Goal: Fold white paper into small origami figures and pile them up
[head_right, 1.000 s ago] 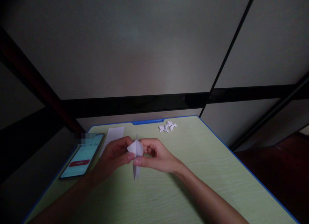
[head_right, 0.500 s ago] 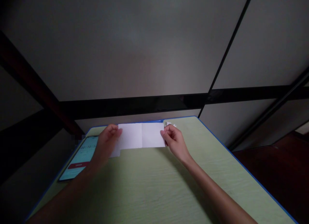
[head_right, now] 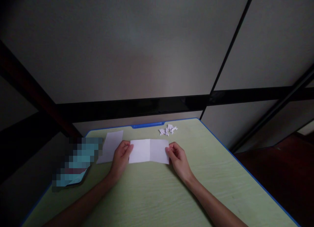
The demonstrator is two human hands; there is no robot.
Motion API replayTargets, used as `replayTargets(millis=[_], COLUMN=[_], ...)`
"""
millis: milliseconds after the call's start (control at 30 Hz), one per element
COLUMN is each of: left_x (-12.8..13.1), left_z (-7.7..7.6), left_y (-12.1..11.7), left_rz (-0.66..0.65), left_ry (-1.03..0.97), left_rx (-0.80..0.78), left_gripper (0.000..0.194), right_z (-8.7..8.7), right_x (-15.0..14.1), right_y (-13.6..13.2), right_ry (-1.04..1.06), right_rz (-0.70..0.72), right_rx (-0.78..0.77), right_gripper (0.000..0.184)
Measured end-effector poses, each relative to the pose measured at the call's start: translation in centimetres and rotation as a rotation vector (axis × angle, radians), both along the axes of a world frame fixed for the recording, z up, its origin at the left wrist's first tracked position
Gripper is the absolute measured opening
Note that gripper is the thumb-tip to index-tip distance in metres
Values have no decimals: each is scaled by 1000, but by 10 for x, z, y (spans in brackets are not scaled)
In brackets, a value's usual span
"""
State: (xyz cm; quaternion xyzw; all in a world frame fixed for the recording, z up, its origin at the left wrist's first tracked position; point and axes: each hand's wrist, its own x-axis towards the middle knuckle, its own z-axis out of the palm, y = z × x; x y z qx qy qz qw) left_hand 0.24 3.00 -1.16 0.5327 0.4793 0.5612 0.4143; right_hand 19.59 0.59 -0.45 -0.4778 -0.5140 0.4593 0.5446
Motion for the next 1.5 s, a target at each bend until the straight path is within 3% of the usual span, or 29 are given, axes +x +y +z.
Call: replayTargets(millis=[167,267,533,767,933,1067,1267,1500], left_x=[5,7,6,15,21,23,22,22], left_z=[-2,2,1,9,5,2,6,8], left_y=[-6,-11,-18,-25,-22,-21,-24,-29], left_rz=[-62,-168,-285,-577,-447,-431,-422,-325], left_ry=[-69,-128,-183,-478,-333,-238,-154,-38], left_rx=[20,-3,-223,-372,-283,-296,-347,-295], left_gripper=[11,10,36,62,64,38,21,18], right_z=[-5,-5,-4,-2,-2,-2,-4,2], right_x=[-4,-5,-7,-13,-23,-25,-19,-22], right_y=[-1,-2,-1,-6,-13,-16,-13,-15], right_ry=[2,42,161,142,149,140,131,45], right_rz=[52,51,38,80,173,229,144,193], right_rx=[-38,-46,-70,-70,-59,-19,-29,-3], right_gripper=[22,21,20,20,23,19,31,32])
